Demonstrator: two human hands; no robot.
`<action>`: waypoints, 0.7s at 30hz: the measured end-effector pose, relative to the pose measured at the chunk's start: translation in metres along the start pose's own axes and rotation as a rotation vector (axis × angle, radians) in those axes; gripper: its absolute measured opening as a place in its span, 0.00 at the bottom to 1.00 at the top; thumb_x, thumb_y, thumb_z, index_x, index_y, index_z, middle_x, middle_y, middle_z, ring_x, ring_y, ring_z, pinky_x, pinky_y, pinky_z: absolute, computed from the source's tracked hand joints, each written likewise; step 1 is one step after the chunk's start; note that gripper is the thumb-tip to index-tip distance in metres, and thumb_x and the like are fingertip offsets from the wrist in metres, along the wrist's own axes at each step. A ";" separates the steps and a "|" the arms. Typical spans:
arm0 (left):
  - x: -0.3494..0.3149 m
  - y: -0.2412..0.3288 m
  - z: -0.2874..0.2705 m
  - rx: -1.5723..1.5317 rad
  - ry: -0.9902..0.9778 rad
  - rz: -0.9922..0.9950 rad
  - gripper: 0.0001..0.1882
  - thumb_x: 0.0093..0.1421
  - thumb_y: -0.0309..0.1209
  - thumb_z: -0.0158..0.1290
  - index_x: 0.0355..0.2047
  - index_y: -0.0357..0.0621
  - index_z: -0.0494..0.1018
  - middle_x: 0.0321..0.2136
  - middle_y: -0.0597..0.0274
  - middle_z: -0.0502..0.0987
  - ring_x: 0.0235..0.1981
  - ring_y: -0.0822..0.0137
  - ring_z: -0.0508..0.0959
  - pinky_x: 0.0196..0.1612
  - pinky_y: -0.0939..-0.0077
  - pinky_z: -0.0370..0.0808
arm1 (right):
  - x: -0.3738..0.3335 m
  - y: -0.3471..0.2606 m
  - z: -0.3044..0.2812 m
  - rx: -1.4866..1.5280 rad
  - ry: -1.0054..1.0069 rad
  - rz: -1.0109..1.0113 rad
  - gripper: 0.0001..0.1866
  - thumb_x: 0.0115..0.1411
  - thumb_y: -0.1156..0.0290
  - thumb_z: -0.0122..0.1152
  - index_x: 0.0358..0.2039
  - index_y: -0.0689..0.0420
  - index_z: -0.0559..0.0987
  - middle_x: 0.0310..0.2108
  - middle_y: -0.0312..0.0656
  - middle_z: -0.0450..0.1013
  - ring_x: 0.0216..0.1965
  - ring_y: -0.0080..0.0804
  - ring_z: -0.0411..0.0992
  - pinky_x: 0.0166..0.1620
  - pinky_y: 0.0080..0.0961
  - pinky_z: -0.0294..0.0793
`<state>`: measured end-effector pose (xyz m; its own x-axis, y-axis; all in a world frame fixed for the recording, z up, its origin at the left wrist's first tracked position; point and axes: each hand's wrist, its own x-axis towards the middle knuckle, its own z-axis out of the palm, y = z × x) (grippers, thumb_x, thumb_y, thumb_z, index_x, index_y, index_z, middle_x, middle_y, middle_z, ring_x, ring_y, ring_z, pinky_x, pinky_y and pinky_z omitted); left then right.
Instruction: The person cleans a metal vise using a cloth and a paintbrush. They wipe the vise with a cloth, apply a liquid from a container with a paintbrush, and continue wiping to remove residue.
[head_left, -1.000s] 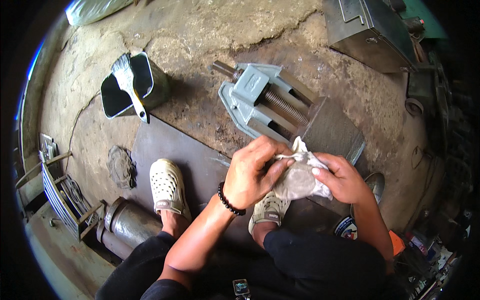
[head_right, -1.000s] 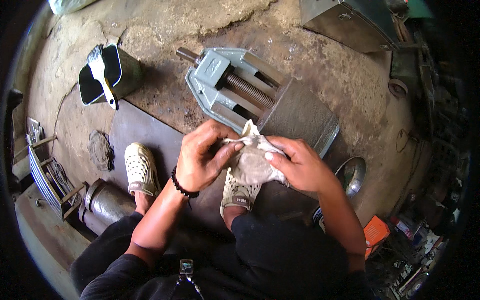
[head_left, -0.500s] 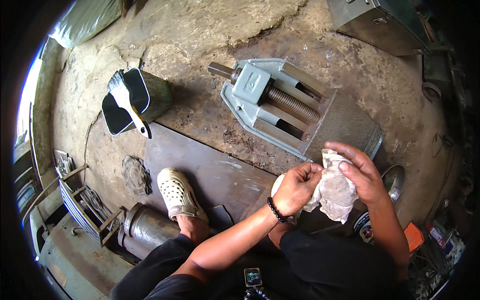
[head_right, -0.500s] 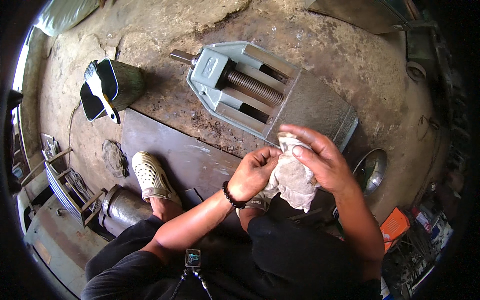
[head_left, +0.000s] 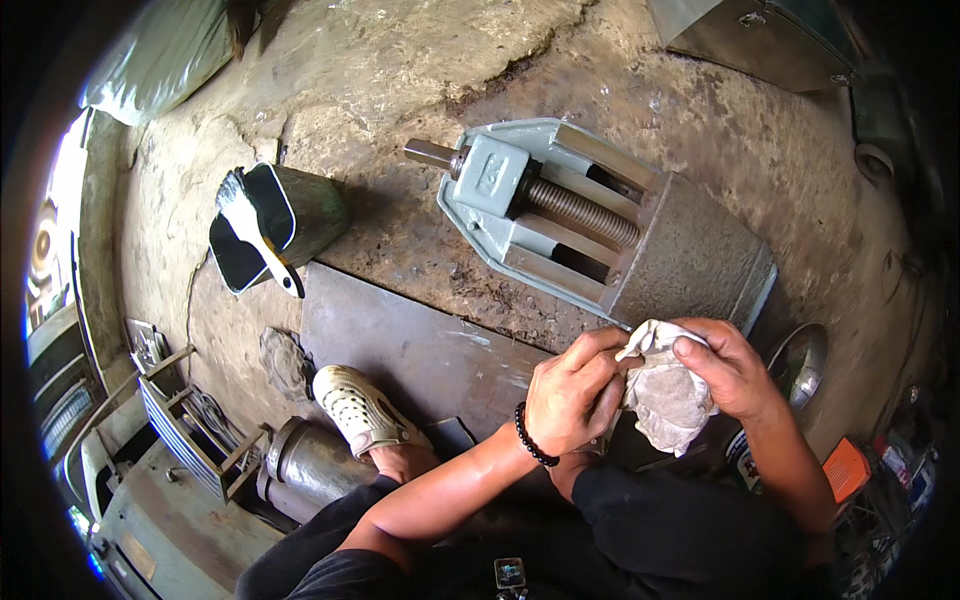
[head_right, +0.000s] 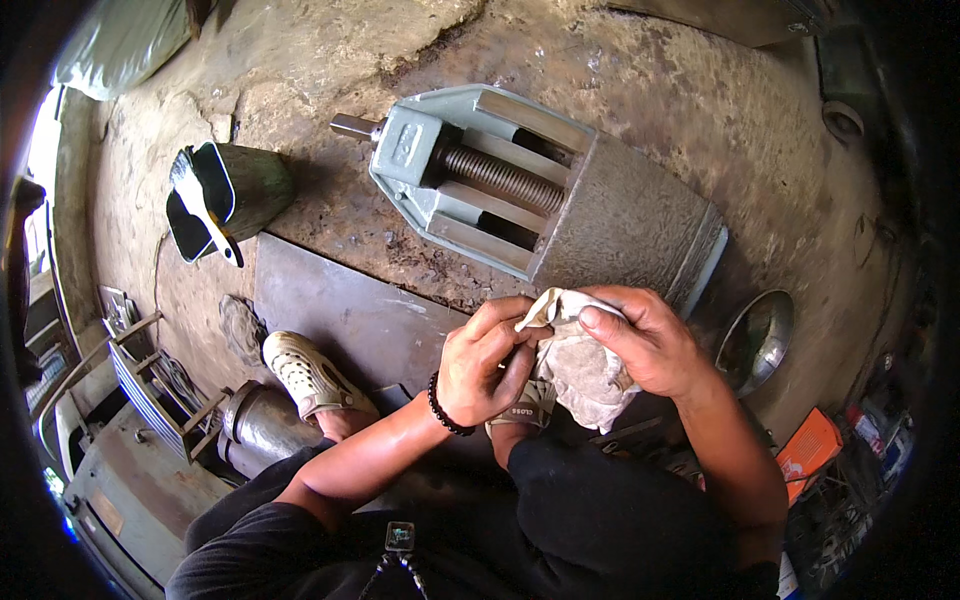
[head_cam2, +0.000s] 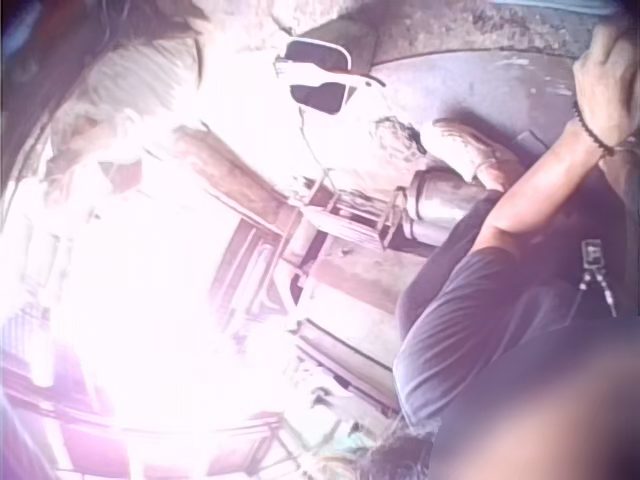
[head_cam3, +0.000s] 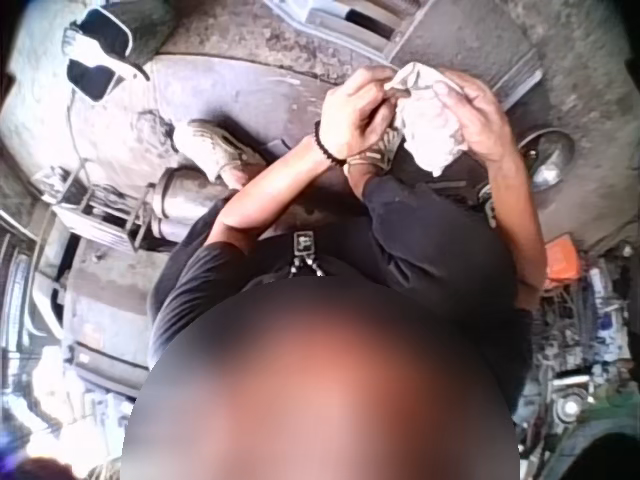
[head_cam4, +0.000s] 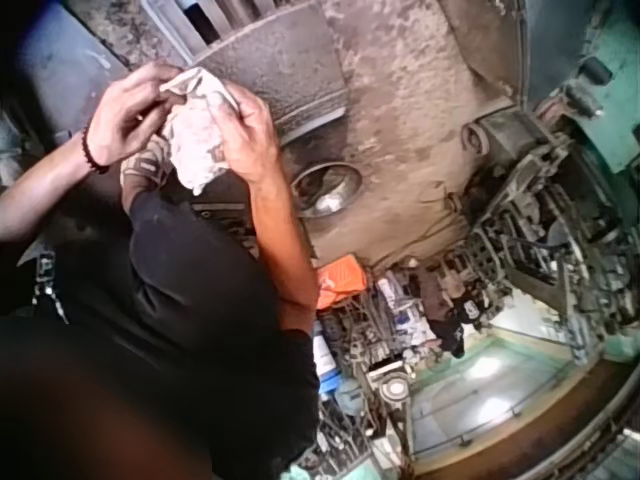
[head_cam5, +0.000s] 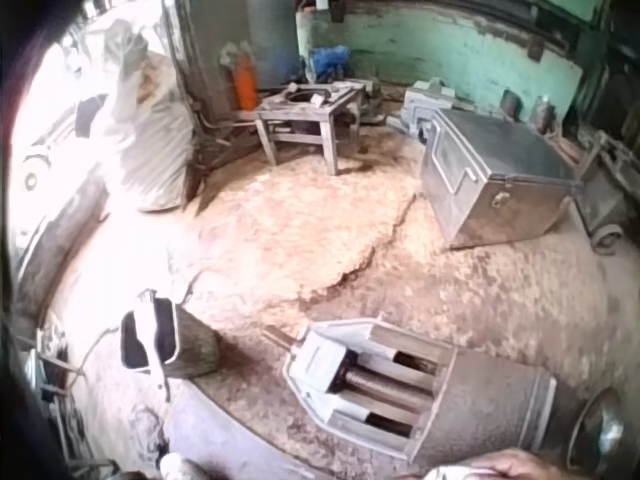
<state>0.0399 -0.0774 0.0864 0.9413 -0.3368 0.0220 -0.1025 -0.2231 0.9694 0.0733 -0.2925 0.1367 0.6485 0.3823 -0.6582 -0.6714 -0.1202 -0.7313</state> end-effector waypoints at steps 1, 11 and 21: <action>-0.001 -0.002 0.001 -0.034 -0.022 -0.001 0.11 0.53 0.21 0.56 0.39 0.41 0.77 0.44 0.54 0.75 0.37 0.52 0.80 0.37 0.64 0.80 | 0.001 0.001 -0.001 0.004 0.003 0.003 0.15 0.68 0.66 0.52 0.45 0.65 0.78 0.31 0.32 0.75 0.32 0.15 0.68 0.36 0.18 0.69; 0.001 -0.026 0.008 -0.802 -0.141 -0.553 0.09 0.66 0.32 0.54 0.37 0.37 0.72 0.29 0.67 0.73 0.31 0.74 0.72 0.36 0.76 0.71 | 0.011 0.000 -0.019 -0.309 -0.155 -0.035 0.13 0.61 0.72 0.57 0.43 0.65 0.78 0.29 0.44 0.77 0.30 0.21 0.74 0.36 0.24 0.73; 0.020 -0.022 0.015 -0.592 -0.233 -0.559 0.12 0.65 0.26 0.55 0.47 0.34 0.73 0.37 0.64 0.78 0.38 0.77 0.75 0.42 0.81 0.73 | -0.003 0.009 -0.024 -0.012 -0.032 0.140 0.10 0.64 0.71 0.55 0.39 0.66 0.77 0.24 0.39 0.72 0.26 0.21 0.69 0.31 0.23 0.68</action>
<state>0.0565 -0.0933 0.0616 0.7065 -0.5136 -0.4870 0.6051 0.0815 0.7920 0.0734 -0.3168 0.1276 0.5367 0.3898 -0.7483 -0.7501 -0.1858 -0.6347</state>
